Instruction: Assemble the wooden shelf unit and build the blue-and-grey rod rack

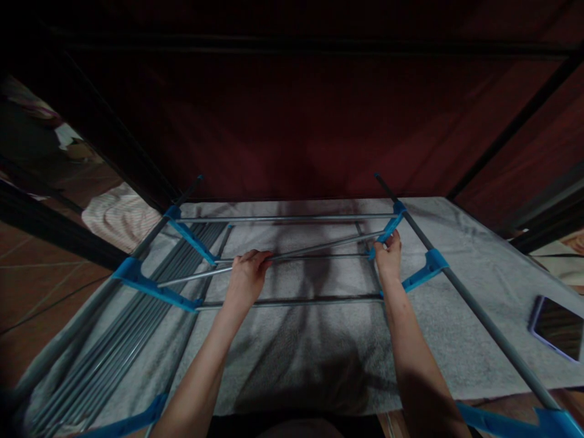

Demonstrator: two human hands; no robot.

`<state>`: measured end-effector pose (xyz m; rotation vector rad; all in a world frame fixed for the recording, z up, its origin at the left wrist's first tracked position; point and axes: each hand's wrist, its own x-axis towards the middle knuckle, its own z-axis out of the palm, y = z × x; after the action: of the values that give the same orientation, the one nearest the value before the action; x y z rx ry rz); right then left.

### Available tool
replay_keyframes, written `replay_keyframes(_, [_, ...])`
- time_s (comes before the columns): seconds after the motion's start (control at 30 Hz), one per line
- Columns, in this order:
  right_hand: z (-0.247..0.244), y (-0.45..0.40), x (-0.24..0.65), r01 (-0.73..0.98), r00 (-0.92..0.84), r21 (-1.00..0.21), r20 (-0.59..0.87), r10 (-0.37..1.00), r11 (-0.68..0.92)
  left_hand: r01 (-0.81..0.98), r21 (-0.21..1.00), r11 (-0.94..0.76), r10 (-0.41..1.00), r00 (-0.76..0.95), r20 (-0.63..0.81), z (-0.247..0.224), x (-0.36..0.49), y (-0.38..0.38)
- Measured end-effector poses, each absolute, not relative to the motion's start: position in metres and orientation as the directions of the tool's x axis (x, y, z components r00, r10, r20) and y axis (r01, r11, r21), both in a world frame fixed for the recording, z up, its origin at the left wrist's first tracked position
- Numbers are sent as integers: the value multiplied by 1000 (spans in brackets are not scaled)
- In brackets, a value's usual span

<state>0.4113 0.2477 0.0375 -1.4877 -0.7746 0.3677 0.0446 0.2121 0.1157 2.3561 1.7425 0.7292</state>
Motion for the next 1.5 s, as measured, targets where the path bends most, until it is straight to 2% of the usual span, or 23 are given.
replay_keyframes(0.27, [31, 249, 417, 293, 727, -956, 211, 654, -17, 858, 389, -335, 924, 218, 314, 123, 44, 222])
replay_keyframes(0.57, [31, 248, 414, 295, 717, -955, 206, 666, -22, 866, 354, -354, 921, 258, 291, 122, 39, 240])
replay_keyframes(1.13, [30, 249, 411, 313, 705, -950, 239, 668, 10, 837, 220, -501, 835, 400, 378, 126, 25, 285])
replay_keyframes(1.5, [31, 245, 409, 351, 707, -936, 246, 664, -27, 829, 257, -496, 845, 394, 360, 123, 27, 293])
